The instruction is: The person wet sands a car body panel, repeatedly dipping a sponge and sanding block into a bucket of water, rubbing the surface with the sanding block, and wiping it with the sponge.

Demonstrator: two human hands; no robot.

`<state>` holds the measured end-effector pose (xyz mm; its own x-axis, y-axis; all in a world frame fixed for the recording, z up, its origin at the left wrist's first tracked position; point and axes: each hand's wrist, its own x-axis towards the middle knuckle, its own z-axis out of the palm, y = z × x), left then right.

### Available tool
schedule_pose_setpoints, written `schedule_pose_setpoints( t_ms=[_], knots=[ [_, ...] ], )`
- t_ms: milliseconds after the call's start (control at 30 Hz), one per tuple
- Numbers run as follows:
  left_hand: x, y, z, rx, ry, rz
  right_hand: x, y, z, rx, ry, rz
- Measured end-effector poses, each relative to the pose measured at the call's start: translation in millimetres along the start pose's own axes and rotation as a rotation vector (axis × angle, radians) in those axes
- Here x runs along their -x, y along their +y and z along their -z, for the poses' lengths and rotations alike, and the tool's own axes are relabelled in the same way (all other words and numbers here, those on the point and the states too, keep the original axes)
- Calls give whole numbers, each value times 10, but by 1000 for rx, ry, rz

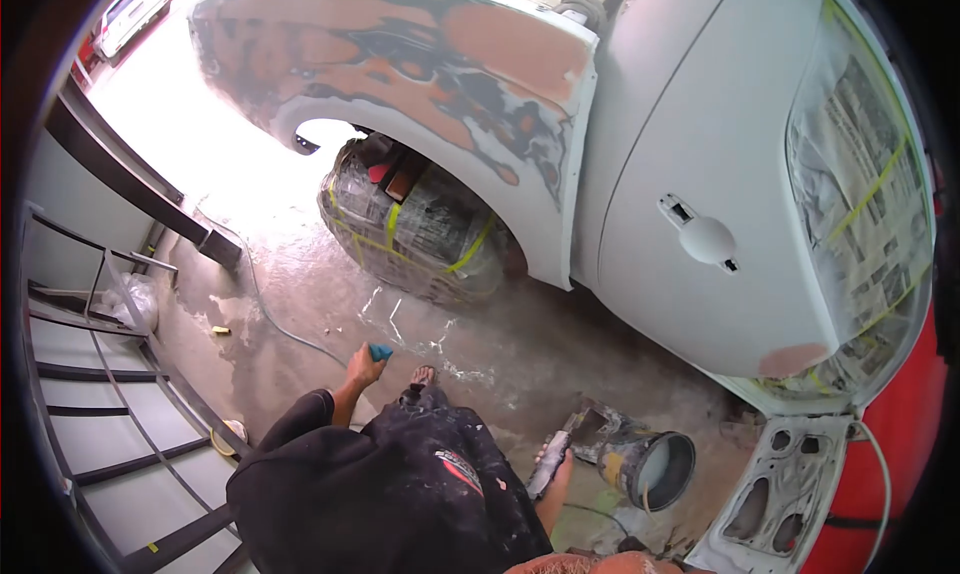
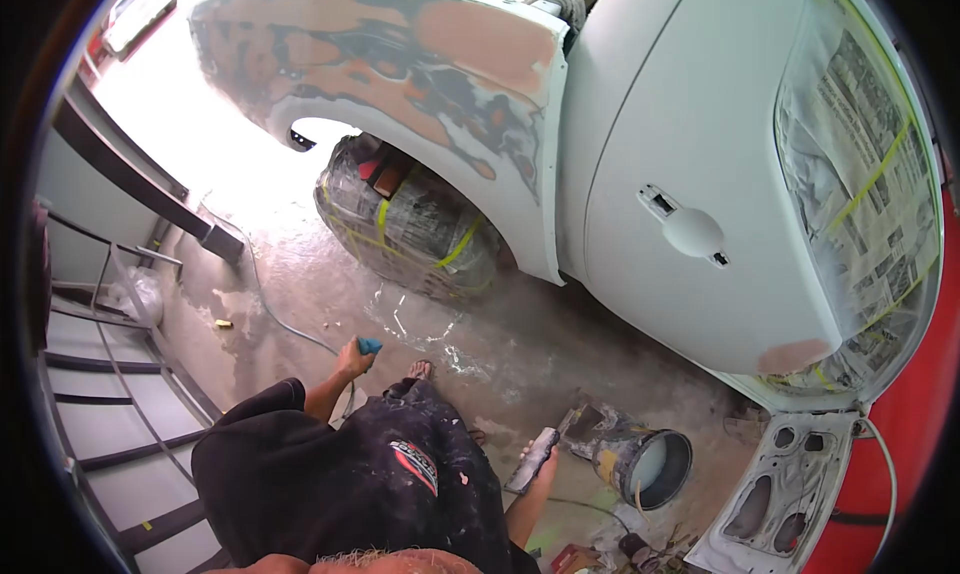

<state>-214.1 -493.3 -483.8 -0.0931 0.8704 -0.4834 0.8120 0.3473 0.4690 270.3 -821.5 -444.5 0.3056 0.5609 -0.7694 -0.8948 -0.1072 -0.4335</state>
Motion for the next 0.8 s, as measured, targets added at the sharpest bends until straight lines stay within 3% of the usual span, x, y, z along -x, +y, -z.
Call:
schedule_pose_setpoints(
  t_ms=[233,367,533,800],
  knots=[
    [155,919,-450,185,0,-55,467,-96,656,-78,37,11],
    [555,1487,-762,351,28,-142,472,-61,1428,-130,-4,-19],
    [1290,2293,-1159,714,-191,-211,599,-160,1983,-124,23,-29],
    [2307,3738,-1903,763,-517,-307,837,-178,2321,-210,107,82]
  ],
)
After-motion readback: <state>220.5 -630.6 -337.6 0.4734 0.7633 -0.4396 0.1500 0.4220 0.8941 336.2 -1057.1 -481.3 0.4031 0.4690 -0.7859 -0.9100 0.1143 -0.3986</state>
